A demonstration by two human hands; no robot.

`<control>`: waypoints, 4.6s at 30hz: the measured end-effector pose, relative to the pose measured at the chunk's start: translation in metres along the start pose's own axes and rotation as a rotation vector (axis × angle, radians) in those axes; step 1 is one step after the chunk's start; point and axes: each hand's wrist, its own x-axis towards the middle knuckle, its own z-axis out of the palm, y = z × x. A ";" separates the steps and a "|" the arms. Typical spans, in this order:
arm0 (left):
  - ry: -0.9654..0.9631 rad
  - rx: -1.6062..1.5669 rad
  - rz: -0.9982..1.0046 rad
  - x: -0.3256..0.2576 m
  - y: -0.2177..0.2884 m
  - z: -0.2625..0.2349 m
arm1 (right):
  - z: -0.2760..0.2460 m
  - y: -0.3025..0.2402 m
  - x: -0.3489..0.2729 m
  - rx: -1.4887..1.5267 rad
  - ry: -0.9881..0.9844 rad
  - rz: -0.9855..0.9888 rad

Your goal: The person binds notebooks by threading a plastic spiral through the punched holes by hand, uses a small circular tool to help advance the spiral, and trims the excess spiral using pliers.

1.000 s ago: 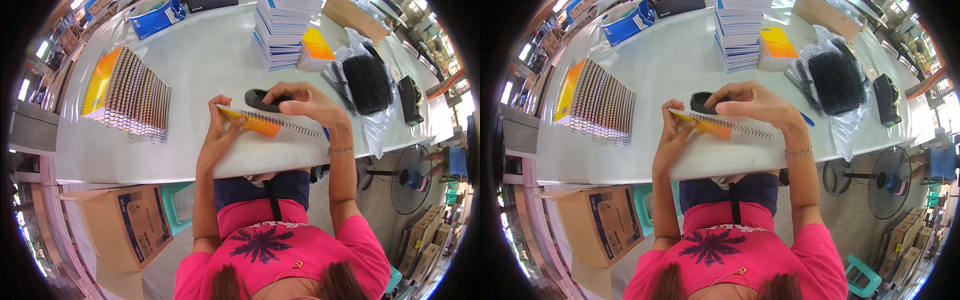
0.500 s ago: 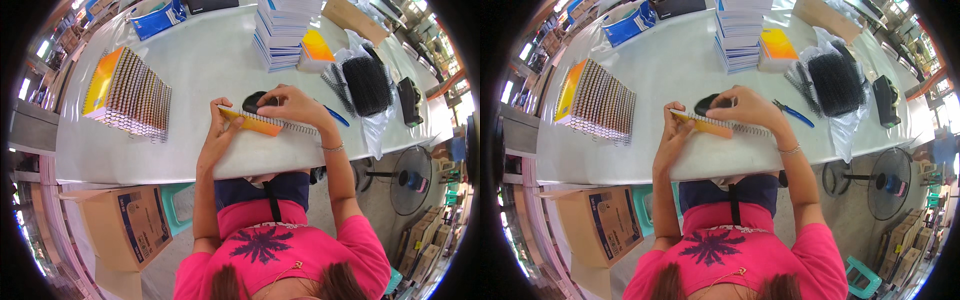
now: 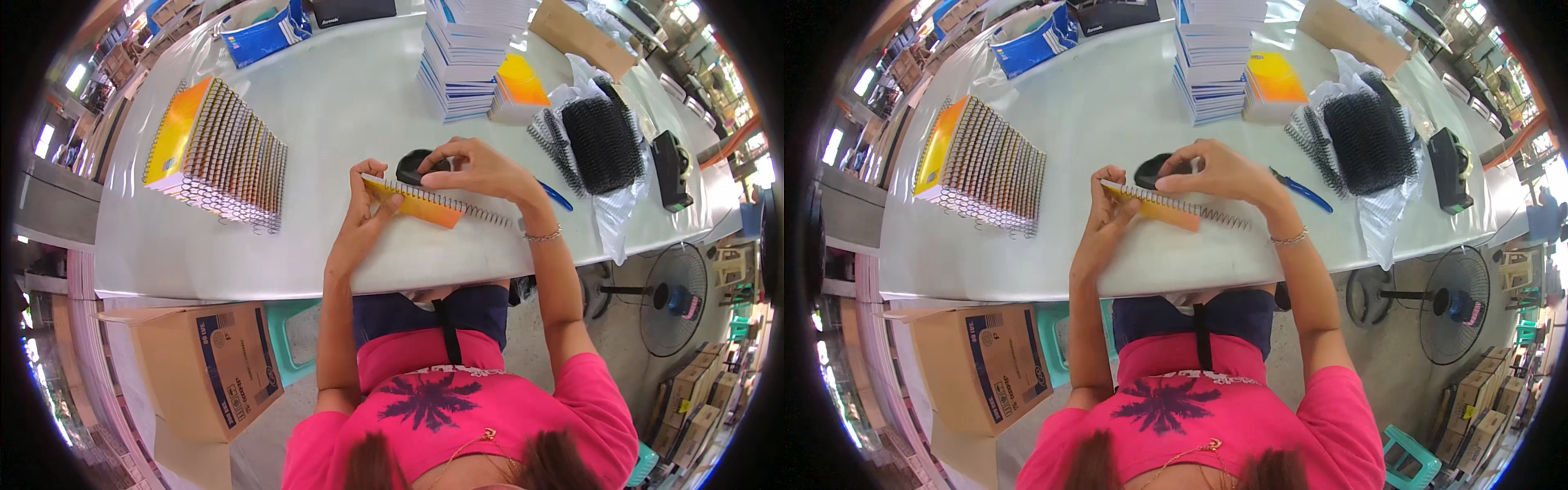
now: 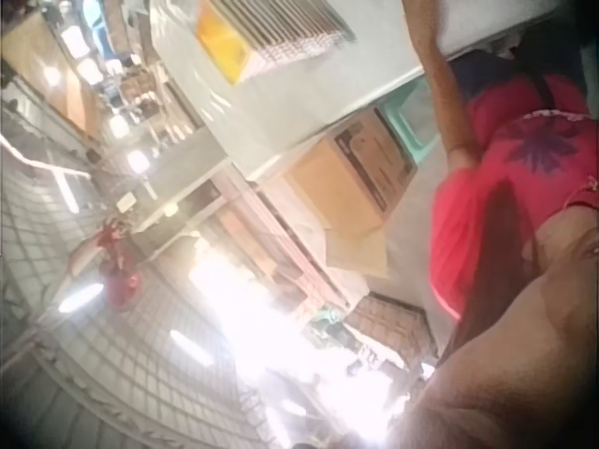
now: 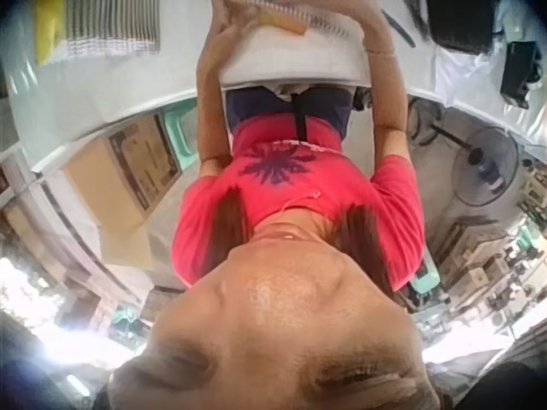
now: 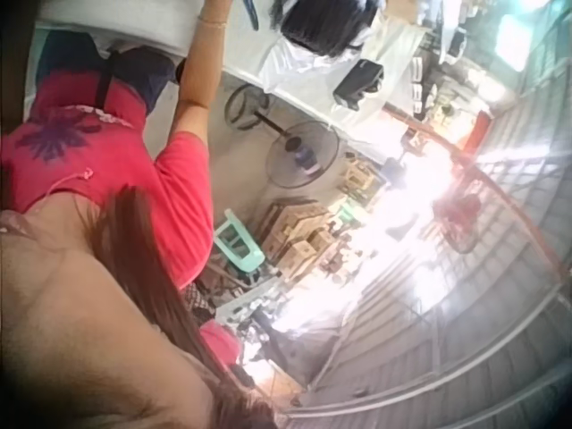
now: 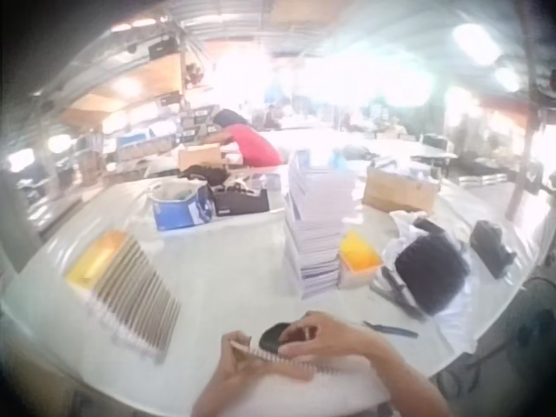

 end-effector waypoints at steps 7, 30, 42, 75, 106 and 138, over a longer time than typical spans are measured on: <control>-0.033 -0.028 0.013 0.000 -0.006 -0.006 | 0.006 -0.003 0.004 0.027 0.104 -0.035; -0.023 -0.143 -0.014 -0.003 0.008 0.003 | 0.037 -0.055 -0.036 -0.623 0.469 -0.423; 0.029 -0.044 -0.066 -0.009 0.011 -0.001 | -0.014 -0.038 -0.014 0.219 0.026 0.078; 0.056 0.011 0.025 -0.007 0.007 0.009 | -0.012 -0.016 -0.002 0.119 -0.030 0.082; 0.350 -0.230 0.059 -0.011 -0.013 0.021 | 0.062 -0.027 -0.014 -0.638 0.465 -0.350; 0.435 -0.205 0.080 -0.013 -0.010 0.023 | 0.060 -0.022 -0.009 -0.502 0.498 -0.435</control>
